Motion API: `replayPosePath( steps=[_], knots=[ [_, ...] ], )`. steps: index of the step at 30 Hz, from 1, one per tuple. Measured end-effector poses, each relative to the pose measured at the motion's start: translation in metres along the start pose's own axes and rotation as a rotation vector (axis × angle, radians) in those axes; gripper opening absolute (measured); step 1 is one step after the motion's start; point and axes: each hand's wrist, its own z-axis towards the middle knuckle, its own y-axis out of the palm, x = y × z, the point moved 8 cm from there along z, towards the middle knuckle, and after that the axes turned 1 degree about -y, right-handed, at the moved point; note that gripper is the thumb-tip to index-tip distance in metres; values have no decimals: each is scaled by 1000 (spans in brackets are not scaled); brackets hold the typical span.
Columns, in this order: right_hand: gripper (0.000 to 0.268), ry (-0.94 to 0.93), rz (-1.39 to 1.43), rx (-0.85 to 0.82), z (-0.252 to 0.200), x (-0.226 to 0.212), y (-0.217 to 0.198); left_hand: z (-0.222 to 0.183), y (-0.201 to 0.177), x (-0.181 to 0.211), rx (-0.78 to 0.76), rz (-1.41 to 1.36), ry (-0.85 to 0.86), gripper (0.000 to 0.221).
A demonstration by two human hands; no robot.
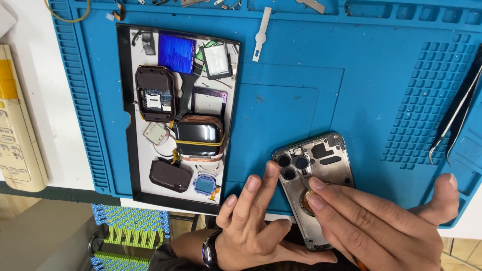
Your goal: Cleaning the internal frame of a smartphone around the camera module area using a precision tool
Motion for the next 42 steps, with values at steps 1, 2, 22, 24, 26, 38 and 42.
replayPosePath(
  steps=[1, 2, 22, 24, 26, 38, 42],
  knots=[
    [118, 1, 2, 2, -1, -5, -2, -1, -2, 1, -2, 2, 1, 25],
    [114, 87, 27, -41, -3, -2, -1, -1, 0, 0, -32, -5, -15, 26],
    [96, 279, 106, -11, 21, -2, -11, -2, 3, -2, -12, 46, 30, 34],
    [50, 453, 169, -10, 25, 7, -14, -2, 2, -3, 12, 56, 39, 34],
    [73, 399, 147, -16, 18, 5, -6, -3, 2, -4, -3, 63, 30, 34],
    [85, 611, 152, 36, 22, 4, 2, -4, 2, -9, -34, 96, 61, 28],
    [99, 361, 58, 40, 31, 0, 2, -2, 1, -8, -27, 88, 65, 28]
  ],
)
